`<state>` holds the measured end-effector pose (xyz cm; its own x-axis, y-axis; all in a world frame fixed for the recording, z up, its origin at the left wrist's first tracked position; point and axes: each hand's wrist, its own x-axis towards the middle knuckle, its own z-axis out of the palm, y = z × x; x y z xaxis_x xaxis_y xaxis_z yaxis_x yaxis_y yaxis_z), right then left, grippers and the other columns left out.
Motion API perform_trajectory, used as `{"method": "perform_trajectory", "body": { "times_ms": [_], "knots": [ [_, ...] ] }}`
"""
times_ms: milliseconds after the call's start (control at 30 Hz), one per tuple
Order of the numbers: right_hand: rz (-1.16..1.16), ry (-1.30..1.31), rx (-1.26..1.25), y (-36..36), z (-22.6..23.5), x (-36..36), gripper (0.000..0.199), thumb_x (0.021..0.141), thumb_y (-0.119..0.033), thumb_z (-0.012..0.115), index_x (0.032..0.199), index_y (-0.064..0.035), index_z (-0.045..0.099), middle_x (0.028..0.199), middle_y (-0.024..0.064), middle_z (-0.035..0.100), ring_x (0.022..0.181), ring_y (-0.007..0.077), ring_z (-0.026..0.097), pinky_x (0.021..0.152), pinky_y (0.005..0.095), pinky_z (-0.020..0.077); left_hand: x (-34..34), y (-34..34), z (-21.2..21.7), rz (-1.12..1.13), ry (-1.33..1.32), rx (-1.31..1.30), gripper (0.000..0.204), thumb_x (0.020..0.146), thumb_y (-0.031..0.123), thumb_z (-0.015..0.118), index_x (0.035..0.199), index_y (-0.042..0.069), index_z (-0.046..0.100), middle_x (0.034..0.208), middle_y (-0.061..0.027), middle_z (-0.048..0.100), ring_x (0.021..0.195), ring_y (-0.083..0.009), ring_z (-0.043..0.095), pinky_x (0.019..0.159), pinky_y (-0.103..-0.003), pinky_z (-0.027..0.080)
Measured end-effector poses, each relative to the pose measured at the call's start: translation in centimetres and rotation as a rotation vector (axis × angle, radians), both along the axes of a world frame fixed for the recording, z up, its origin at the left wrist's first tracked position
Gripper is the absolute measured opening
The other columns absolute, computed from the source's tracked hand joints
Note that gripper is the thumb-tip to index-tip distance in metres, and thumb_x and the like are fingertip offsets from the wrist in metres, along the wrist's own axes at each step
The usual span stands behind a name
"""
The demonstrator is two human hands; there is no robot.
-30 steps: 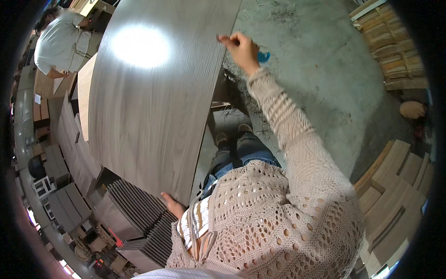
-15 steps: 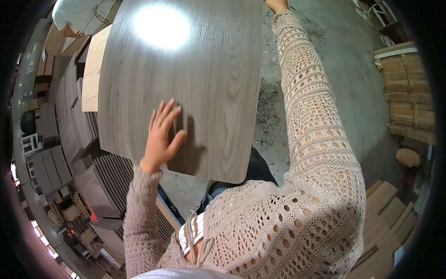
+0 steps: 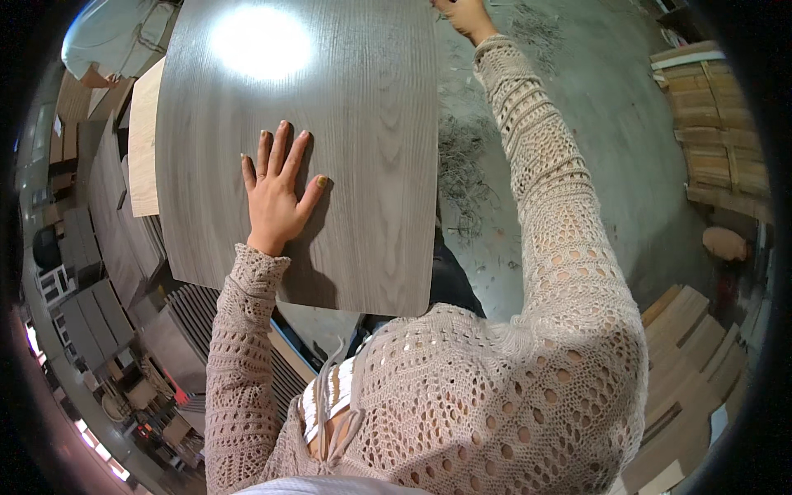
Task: Trim and stack furniture panels in a workshop environment.
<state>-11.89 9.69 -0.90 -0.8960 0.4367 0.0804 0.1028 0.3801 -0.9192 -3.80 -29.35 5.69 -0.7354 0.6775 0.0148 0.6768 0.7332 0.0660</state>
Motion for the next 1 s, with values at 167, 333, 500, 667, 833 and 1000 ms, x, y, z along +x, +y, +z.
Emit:
{"method": "perform_trajectory", "body": {
  "times_ms": [167,333,500,667,833,1000],
  "knots": [
    [0.048,-0.044,-0.037,-3.1,1.1,5.0,0.056,0.078,-0.061,0.059,0.069,-0.0063,0.053,0.061,-0.0018,0.044,0.059,0.0105,0.039,0.056,0.0268,0.0356,-0.3,-0.1,-0.5,-0.018,0.033,0.022,0.059,0.086,0.054,0.043,0.139,0.028,0.034,0.148,-0.0014,0.022,0.138,-0.0260,0.016,0.107,-0.055,0.004],
    [0.099,0.030,0.044,-5.7,-0.1,9.4,0.055,0.074,-0.064,0.059,0.064,-0.0103,0.053,0.050,-0.0058,0.037,0.045,0.0045,0.034,0.044,0.0218,0.0319,-0.4,-0.4,-1.2,-0.045,0.056,0.060,0.060,0.087,0.056,0.040,0.139,0.028,0.032,0.148,-0.0012,0.022,0.138,-0.0278,0.015,0.107,-0.058,0.004],
    [0.036,-0.030,0.005,-8.6,0.2,13.9,0.052,0.075,-0.060,0.062,0.064,-0.0099,0.053,0.051,-0.0057,0.039,0.046,0.0043,0.035,0.045,0.0210,0.0328,-0.4,-0.3,-2.1,-0.030,0.063,0.083,0.060,0.086,0.057,0.040,0.139,0.030,0.032,0.148,-0.0017,0.022,0.138,-0.0285,0.015,0.105,-0.062,0.005],
    [0.021,-0.101,-0.012,-11.9,1.2,17.9,0.049,0.079,-0.057,0.060,0.066,-0.0108,0.051,0.057,-0.0065,0.041,0.052,0.0037,0.033,0.049,0.0208,0.0298,-1.0,-0.2,-2.7,-0.024,0.065,0.104,0.061,0.086,0.059,0.038,0.138,0.030,0.033,0.148,-0.0009,0.023,0.137,-0.0283,0.016,0.103,-0.065,0.005],
    [-0.029,-0.126,-0.018,-13.7,0.1,22.7,0.051,0.074,-0.058,0.064,0.064,-0.0099,0.053,0.052,-0.0053,0.040,0.048,0.0048,0.036,0.046,0.0218,0.0321,-0.9,0.6,-3.1,-0.038,0.064,0.125,0.062,0.085,0.061,0.036,0.138,0.029,0.034,0.147,-0.0008,0.024,0.137,-0.0291,0.018,0.101,-0.067,0.005],
    [-0.042,-0.187,-0.019,-18.0,2.0,27.7,0.050,0.074,-0.057,0.065,0.064,-0.0096,0.053,0.054,-0.0037,0.048,0.049,0.0053,0.040,0.046,0.0229,0.0339,-1.1,0.3,-3.3,-0.033,0.075,0.149,0.062,0.085,0.061,0.035,0.137,0.028,0.035,0.147,-0.0010,0.025,0.136,-0.0297,0.019,0.099,-0.070,0.007]
  ]
}}
